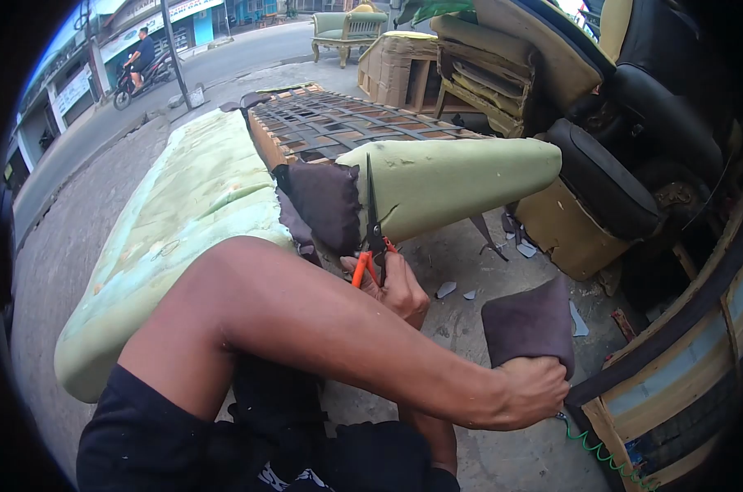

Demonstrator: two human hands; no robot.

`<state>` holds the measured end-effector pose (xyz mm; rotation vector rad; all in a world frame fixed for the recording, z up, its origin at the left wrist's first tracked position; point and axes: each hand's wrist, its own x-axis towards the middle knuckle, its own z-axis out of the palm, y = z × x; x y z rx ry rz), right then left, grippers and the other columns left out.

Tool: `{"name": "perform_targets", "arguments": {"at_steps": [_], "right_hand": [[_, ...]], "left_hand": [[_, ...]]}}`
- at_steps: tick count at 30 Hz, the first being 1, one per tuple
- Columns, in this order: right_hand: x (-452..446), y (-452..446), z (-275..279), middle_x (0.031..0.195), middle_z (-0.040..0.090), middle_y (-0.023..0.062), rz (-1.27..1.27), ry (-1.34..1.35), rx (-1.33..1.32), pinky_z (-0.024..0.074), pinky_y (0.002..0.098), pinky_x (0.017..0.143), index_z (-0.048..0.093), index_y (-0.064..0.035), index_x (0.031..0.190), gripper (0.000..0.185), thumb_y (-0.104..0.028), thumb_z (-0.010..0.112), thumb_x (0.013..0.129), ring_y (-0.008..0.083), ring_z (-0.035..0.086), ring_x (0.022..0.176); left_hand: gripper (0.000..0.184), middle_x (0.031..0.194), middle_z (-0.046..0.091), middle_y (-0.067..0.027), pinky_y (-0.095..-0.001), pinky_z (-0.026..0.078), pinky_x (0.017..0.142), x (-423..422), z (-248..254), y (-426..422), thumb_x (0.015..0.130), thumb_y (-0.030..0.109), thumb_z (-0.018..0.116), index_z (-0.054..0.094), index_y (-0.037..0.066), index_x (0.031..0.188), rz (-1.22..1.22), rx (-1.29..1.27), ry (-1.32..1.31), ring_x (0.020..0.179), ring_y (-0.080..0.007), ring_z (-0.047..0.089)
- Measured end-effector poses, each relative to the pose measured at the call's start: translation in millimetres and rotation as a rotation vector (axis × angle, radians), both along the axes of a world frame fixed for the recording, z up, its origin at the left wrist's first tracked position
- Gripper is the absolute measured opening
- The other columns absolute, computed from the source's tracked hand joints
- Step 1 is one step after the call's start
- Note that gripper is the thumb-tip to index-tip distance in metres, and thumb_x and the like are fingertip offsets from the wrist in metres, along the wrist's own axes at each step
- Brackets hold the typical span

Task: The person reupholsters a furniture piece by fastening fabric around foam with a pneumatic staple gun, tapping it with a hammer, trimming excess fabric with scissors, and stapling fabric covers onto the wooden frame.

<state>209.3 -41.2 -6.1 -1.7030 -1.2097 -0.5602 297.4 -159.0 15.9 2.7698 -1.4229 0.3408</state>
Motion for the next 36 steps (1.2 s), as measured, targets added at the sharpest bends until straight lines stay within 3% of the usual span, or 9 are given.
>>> {"name": "perform_targets", "arguments": {"at_steps": [4, 8, 13, 16, 18, 22, 25, 30, 36], "right_hand": [[29, -39, -9, 0.079, 0.069, 0.0091, 0.052, 0.517, -0.060, 0.0506, 0.0319, 0.060, 0.064, -0.0022, 0.093, 0.030, -0.026, 0.080, 0.084, 0.0179, 0.067, 0.067], [65, -101, -4, 0.074, 0.066, 0.0106, 0.014, 0.487, -0.269, 0.0506, 0.0331, 0.068, 0.065, 0.0011, 0.098, 0.044, -0.037, 0.080, 0.083, 0.0185, 0.065, 0.070], [96, -145, 68, 0.067, 0.060, 0.0078, 0.147, 0.419, -0.864, 0.0452, 0.0347, 0.060, 0.066, 0.0017, 0.094, 0.043, -0.036, 0.081, 0.081, 0.0171, 0.058, 0.062], [87, -125, 121, 0.063, 0.057, 0.0085, 0.248, 0.214, -1.189, 0.0414, 0.0358, 0.056, 0.067, 0.0011, 0.092, 0.044, -0.037, 0.082, 0.079, 0.0186, 0.054, 0.057], [78, -99, 148, 0.062, 0.057, 0.0102, 0.293, 0.098, -1.245, 0.0403, 0.0375, 0.054, 0.068, 0.0005, 0.089, 0.046, -0.041, 0.083, 0.077, 0.0215, 0.053, 0.054], [60, -41, 187, 0.059, 0.058, 0.0105, 0.245, 0.010, -1.570, 0.0419, 0.0390, 0.054, 0.070, -0.0007, 0.088, 0.061, -0.061, 0.074, 0.080, 0.0244, 0.058, 0.055], [49, -11, 200, 0.061, 0.060, 0.0092, 0.111, -0.141, -1.750, 0.0436, 0.0404, 0.054, 0.071, -0.0004, 0.085, 0.075, -0.075, 0.064, 0.080, 0.0239, 0.061, 0.058], [43, 15, 216, 0.061, 0.061, 0.0101, 0.010, -0.234, -1.884, 0.0472, 0.0406, 0.057, 0.071, -0.0003, 0.083, 0.081, -0.080, 0.060, 0.077, 0.0242, 0.063, 0.061], [18, 33, 234, 0.059, 0.060, 0.0081, -0.185, -0.362, -2.030, 0.0474, 0.0403, 0.055, 0.070, -0.0002, 0.075, 0.083, -0.083, 0.058, 0.077, 0.0228, 0.063, 0.058]], "left_hand": [[0.017, 0.082, 0.070, -0.0028, -0.0374, 0.044, 0.070, -36, 70, -27, 0.075, 0.023, 0.072, 0.076, 0.013, 0.087, 0.318, -0.103, 0.000, 0.076, -0.0206, 0.066], [0.017, 0.087, 0.061, -0.0086, -0.0395, 0.046, 0.078, -131, 49, 19, 0.084, 0.016, 0.066, 0.063, 0.002, 0.092, -0.165, -1.197, 0.002, 0.088, -0.0274, 0.061], [0.011, 0.095, 0.063, -0.0084, -0.0328, 0.049, 0.075, -198, -62, 121, 0.094, 0.009, 0.060, 0.065, 0.001, 0.098, 1.068, -1.552, -0.209, 0.086, -0.0211, 0.062], [0.014, 0.095, 0.061, -0.0053, -0.0310, 0.047, 0.071, -178, -108, 156, 0.098, 0.018, 0.059, 0.061, 0.006, 0.104, 1.264, -2.229, -0.018, 0.085, -0.0177, 0.059], [0.019, 0.093, 0.059, -0.0020, -0.0285, 0.045, 0.069, -165, -100, 163, 0.098, 0.025, 0.060, 0.058, 0.009, 0.108, 0.384, -2.924, 0.183, 0.081, -0.0127, 0.056], [0.020, 0.091, 0.058, -0.0008, -0.0283, 0.044, 0.065, -153, -100, 163, 0.098, 0.026, 0.062, 0.058, 0.009, 0.108, 0.496, -2.965, 0.152, 0.078, -0.0110, 0.054], [0.023, 0.092, 0.060, -0.0008, -0.0288, 0.042, 0.060, -143, -121, 168, 0.096, 0.025, 0.063, 0.059, 0.009, 0.112, 1.126, -2.303, -0.287, 0.076, -0.0121, 0.054], [0.023, 0.102, 0.061, -0.0013, -0.0322, 0.045, 0.063, -132, -127, 181, 0.093, 0.023, 0.065, 0.058, 0.015, 0.114, -0.004, -2.734, 0.397, 0.081, -0.0150, 0.054], [0.033, 0.125, 0.061, -0.0046, -0.0358, 0.045, 0.080, -148, -116, 175, 0.092, 0.029, 0.070, 0.063, 0.013, 0.119, -0.531, -2.877, 0.549, 0.106, -0.0201, 0.054]]}}
